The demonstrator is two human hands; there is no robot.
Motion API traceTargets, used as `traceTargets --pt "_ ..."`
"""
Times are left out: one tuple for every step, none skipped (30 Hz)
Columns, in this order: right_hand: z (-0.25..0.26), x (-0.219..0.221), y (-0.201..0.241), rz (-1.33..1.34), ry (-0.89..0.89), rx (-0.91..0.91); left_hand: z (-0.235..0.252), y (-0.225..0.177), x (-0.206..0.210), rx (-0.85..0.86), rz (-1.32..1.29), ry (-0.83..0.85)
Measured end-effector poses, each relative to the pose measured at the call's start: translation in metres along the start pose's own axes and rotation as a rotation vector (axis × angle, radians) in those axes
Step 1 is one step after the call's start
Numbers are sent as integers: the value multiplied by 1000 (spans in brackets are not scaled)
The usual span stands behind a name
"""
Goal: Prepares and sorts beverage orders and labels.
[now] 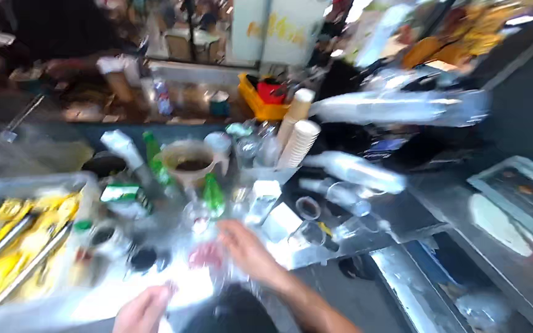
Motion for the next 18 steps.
traceTargets --pt "2 -6 6 -56 -38 -96 2 -3 1 -47 -21 -86" --pt "3 -10 13 -61 -8 -200 3 -4 1 -83 -54 -129" --pt "5 -10 21 -41 62 -302 4 -3 1 -119 -110 -146" --pt "7 -6 29 -12 138 -402 5 -2 2 -145 -194 -139" --pt "10 1 35 4 203 -477 5 1 4 -153 -288 -111" --pt "14 8 38 2 248 -523 6 3 7 -148 -350 -89" --pt "17 14 37 -5 278 -544 7 4 9 -122 -362 -85" --pt "19 18 34 -14 302 -546 6 6 9 -74 -300 -108" --pt "22 18 30 -17 315 -535 5 8 5 -1 -163 -151" --pt "25 17 23 -17 317 -516 4 11 -1 68 8 -202" --pt "28 15 14 -21 313 -488 1 15 -9 102 171 -255" --pt "29 15 3 -39 320 -443 -4 19 -16 97 302 -298" --pt "27 18 -9 -69 343 -388 -11 24 -23 47 406 -323" --pt "24 26 -23 -98 386 -333 -18 32 -28 -31 495 -326" --pt "20 38 -36 -114 438 -294 -25 40 -30 -109 571 -307" --pt "16 52 -48 -133 490 -273 -30 51 -30 -180 630 -265" --pt "13 65 -60 -157 535 -270 -33 61 -29 -240 682 -207" --pt "10 78 -69 -181 568 -272 -35 73 -25 -286 714 -158"
Point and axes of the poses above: each hand's wrist, its own z-axis towards the middle knuckle, its own x-axis out of the palm, y = z × x, the point moved 3 cm from there along z, towards the middle knuckle, and after that the axes turned 6 degrees about -x, right-handed, at the moved point
